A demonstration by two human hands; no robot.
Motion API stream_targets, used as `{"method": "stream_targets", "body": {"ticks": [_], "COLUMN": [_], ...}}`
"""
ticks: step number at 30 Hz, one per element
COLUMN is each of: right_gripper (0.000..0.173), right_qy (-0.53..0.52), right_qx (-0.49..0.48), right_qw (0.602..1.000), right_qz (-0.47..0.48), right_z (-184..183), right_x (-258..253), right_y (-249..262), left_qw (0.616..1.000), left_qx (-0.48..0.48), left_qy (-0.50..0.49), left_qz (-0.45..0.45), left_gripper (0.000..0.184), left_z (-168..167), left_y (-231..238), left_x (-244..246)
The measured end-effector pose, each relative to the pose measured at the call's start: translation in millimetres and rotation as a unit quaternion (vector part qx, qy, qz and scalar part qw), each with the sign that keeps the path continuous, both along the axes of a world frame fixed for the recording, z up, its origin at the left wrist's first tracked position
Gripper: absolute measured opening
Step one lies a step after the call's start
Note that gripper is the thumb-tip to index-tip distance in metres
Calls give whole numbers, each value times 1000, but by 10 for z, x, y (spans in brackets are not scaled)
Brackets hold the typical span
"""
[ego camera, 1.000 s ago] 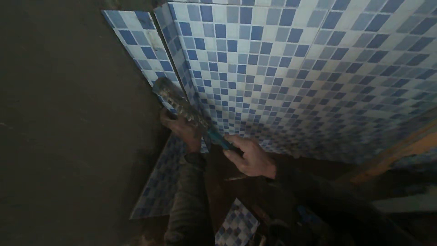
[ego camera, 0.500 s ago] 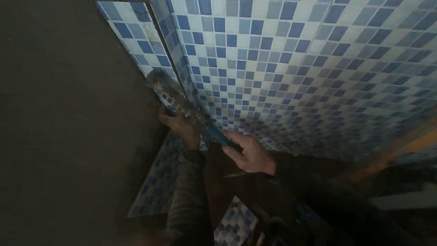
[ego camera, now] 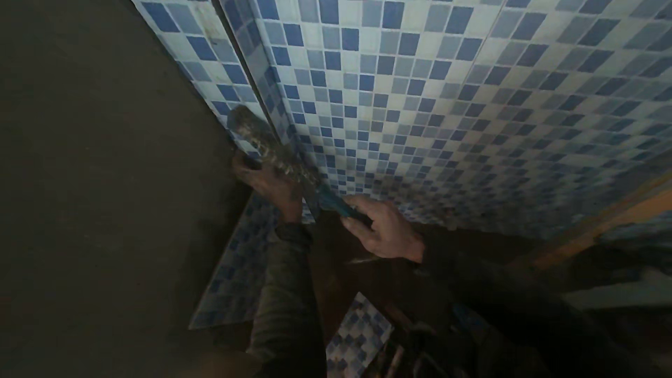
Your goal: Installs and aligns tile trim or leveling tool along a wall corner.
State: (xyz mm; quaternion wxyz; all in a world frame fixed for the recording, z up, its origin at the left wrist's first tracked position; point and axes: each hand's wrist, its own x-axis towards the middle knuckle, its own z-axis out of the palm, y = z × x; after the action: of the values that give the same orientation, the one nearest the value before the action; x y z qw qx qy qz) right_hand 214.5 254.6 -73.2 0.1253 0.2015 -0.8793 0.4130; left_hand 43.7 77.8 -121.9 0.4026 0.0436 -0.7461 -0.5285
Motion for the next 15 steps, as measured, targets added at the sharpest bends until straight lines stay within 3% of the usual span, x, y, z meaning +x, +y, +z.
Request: {"method": "stream_targets", "body": {"ticks": [2,4,6,10,15], "right_gripper": [38,36,36,38,39], "right_qy": [-1,-2,-9,1,1], "right_qx": [1,-2,2,8,19], "right_qw": [1000,1000,1000,1000,1000], "right_qz": [-3,8,3,3,-21], "right_z": [-5,5,12,38,5], "right_x": [-4,-3,-4,17,12], "right_y": [5,9,10,-3,-22], "left_qw": [999,999,999,997,991], "left_qx": [-35,-31,-23,76,120], "left_qy": [2,-26,-23,4,18], "left_qz": [16,21,13,-32,-59], "left_gripper": [70,83,79,87,77], "left_z": [38,51,69,28,8], "left_y": [9,-8,25,4,8], "left_x": [22,21,49,18,0]}}
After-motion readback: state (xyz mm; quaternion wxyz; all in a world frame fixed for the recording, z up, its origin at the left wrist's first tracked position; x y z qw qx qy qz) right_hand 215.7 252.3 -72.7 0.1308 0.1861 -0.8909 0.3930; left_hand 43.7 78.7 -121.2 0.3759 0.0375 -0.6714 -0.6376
